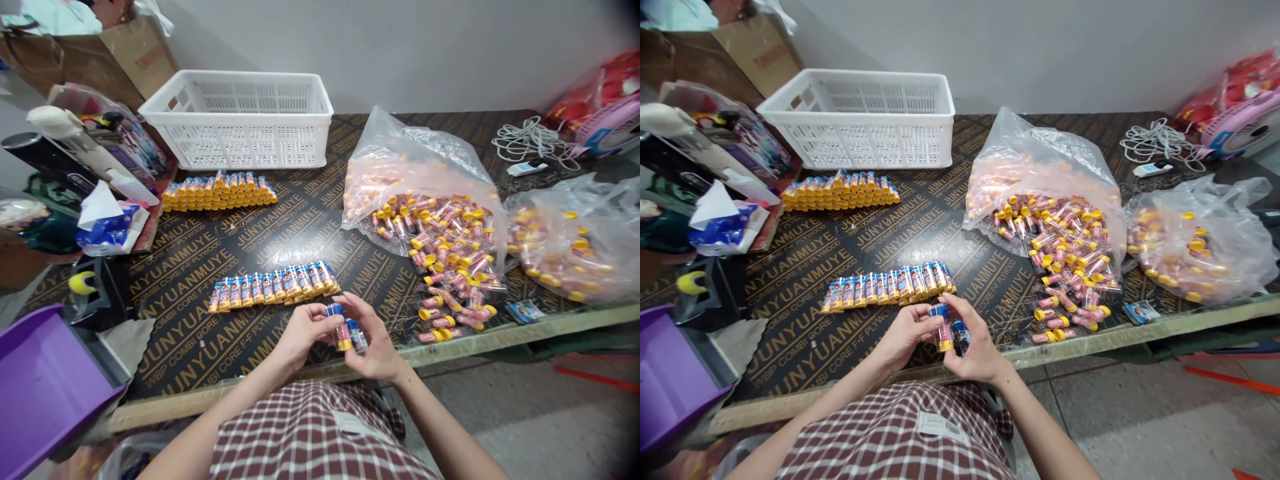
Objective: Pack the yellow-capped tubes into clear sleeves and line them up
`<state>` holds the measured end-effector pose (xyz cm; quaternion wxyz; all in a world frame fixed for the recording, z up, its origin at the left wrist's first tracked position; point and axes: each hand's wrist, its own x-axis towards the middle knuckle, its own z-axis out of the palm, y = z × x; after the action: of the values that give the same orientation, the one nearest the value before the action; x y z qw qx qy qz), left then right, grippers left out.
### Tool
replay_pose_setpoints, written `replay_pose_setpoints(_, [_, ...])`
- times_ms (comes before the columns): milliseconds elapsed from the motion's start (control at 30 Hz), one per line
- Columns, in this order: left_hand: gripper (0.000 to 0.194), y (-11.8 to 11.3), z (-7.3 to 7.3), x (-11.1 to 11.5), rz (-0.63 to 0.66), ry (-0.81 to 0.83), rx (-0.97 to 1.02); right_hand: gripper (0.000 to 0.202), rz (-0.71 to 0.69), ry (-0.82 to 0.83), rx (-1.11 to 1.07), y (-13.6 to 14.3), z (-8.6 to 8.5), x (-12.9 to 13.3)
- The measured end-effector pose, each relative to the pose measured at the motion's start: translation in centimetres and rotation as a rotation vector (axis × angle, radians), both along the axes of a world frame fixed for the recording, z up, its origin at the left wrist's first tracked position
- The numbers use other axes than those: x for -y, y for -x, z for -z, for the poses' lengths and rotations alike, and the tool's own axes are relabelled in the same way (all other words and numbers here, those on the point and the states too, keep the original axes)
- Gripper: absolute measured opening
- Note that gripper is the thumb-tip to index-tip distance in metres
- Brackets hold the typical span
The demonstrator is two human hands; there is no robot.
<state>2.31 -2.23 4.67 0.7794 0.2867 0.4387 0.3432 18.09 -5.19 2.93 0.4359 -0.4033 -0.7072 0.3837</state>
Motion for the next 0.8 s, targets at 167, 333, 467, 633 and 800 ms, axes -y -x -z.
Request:
replay_pose_setpoints(167, [0.034, 0.0, -0.1, 0.0, -0.001, -0.005, 0.003, 0.085, 0.014, 0.007, -0.033, 0.2, -0.1, 0.0])
replay_pose_setpoints(333, [0.032, 0.0, -0.1, 0.1, -0.022, 0.001, 0.034, 0.085, 0.027, -0.009, -0.033, 0.3, 0.0, -0.1])
replay_pose_setpoints(467, [0.033, -0.2, 0.0, 0.4, -0.044, 0.005, 0.029, 0.084, 0.013, -0.004, -0.035, 0.7, -0.2, -0.2])
replay_pose_setpoints(633, [0.036, 1.5, -0.1, -1.3, -0.118, -0.133, -0.147, 0.089, -0.001, 0.001, -0.046, -0.7, -0.6, -0.7])
replay_pose_setpoints(800, [0.05, 5.9, 0.6, -5.4, -0.329, -0.481, -0.794, 0.083, 0.183, 0.032, 0.012, -3.9, -0.1, -1.1])
